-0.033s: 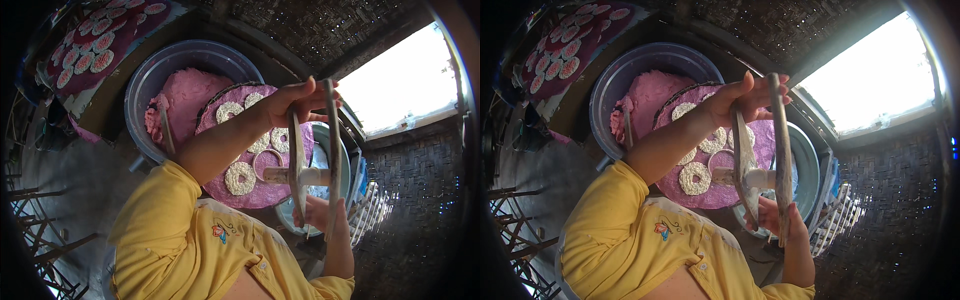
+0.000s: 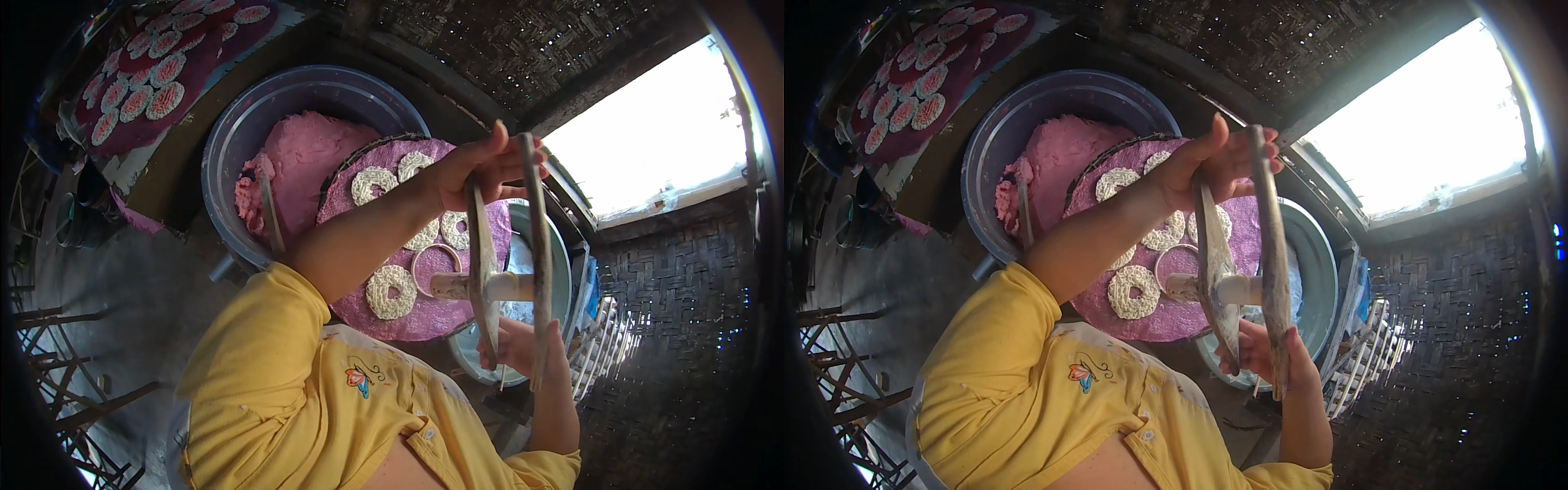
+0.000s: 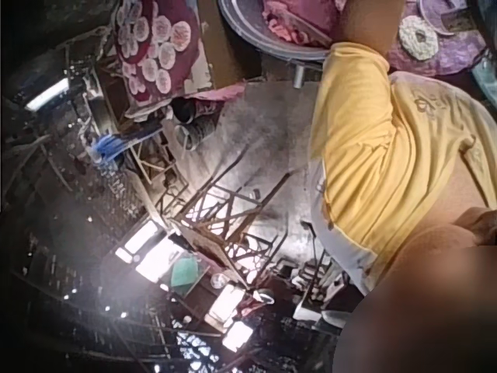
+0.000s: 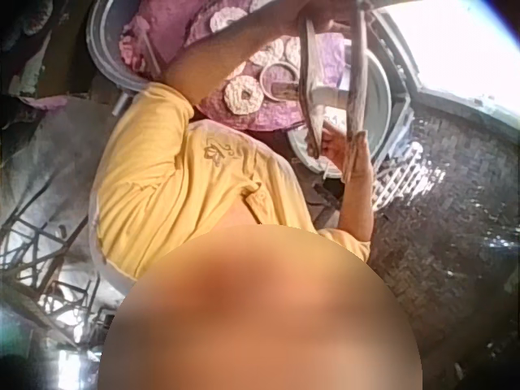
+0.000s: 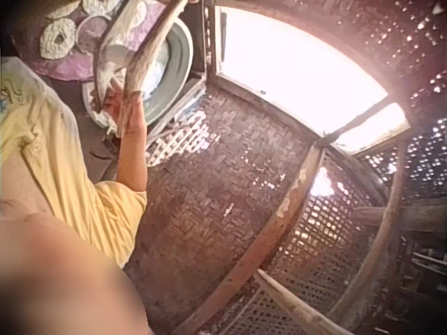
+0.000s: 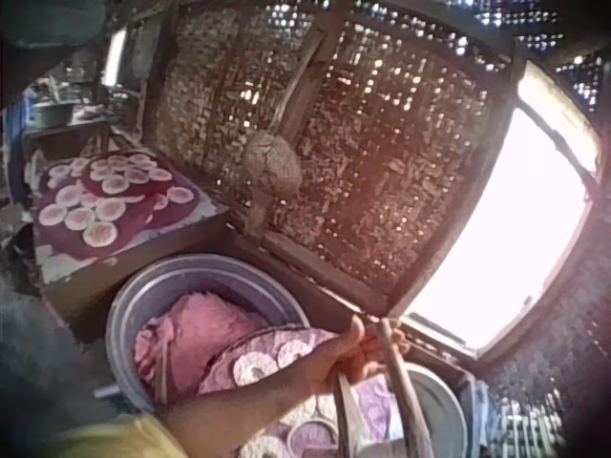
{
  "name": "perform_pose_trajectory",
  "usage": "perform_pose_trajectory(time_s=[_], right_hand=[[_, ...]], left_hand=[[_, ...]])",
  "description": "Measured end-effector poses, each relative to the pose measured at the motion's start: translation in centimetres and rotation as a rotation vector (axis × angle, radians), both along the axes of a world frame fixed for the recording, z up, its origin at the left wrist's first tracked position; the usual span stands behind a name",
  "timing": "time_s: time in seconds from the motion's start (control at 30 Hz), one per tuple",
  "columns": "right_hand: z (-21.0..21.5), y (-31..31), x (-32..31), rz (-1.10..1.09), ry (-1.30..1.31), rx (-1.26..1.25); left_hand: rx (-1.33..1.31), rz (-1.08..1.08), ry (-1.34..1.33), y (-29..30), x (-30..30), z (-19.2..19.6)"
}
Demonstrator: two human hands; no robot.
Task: The person uses a wooden press to shape white dough into ring forms on a pink mat. They repeatedly scoop dough, press it into the mold, and place the formed rings onto the mat. A second person is visible in the background working at another station.
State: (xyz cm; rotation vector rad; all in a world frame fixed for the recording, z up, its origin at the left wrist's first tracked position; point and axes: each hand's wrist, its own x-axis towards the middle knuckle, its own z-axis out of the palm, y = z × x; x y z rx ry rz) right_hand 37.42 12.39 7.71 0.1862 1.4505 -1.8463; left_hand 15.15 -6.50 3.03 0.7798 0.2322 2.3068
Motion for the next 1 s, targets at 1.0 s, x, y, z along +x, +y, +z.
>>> perform_pose_trajectory(time_s=[1.0], right_hand=[[-0.9,1.8,-5.3,-0.101,0.097,0.440]], left_hand=[[0.113,0.156,-0.295,0.7,-3.7,-6.1]])
